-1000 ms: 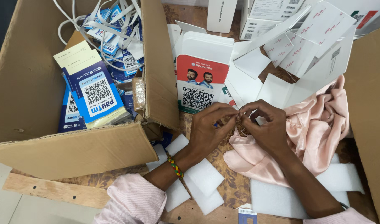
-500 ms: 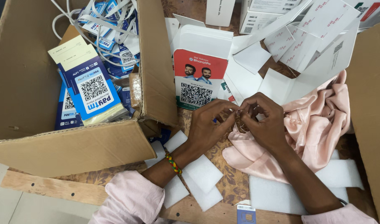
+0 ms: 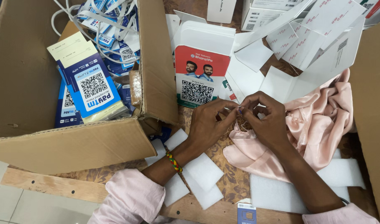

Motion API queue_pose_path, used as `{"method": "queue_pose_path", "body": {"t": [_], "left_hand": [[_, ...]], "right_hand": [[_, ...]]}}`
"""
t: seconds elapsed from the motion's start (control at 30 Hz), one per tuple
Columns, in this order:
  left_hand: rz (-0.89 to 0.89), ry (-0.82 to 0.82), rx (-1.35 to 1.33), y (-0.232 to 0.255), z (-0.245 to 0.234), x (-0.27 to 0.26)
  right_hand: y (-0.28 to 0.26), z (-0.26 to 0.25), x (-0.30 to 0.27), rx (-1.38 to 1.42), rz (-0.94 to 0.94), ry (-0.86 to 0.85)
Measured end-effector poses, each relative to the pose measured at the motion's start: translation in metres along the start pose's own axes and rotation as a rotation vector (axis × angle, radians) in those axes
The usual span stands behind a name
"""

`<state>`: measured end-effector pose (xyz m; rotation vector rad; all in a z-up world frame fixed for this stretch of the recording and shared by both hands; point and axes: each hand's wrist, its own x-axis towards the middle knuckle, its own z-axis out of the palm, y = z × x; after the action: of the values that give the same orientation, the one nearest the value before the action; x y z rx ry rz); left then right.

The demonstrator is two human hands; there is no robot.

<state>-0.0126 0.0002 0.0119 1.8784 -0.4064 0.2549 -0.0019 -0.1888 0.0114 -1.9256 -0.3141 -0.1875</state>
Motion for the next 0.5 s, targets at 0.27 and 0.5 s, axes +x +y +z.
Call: {"method": "queue_pose_path", "body": {"t": [0.27,0.5], "left_hand": [[-0.017,-0.115,0.008,-0.0001,-0.0016,0.0050],[-0.054,-0.194,0.129,0.0034,-0.0002,0.0032]], "right_hand": [[0.0045,-0.0019,0.0012,0.040,0.098,-0.018],[-0.0025,-0.0042,0.0043,0.078,0.165,0.100]]}}
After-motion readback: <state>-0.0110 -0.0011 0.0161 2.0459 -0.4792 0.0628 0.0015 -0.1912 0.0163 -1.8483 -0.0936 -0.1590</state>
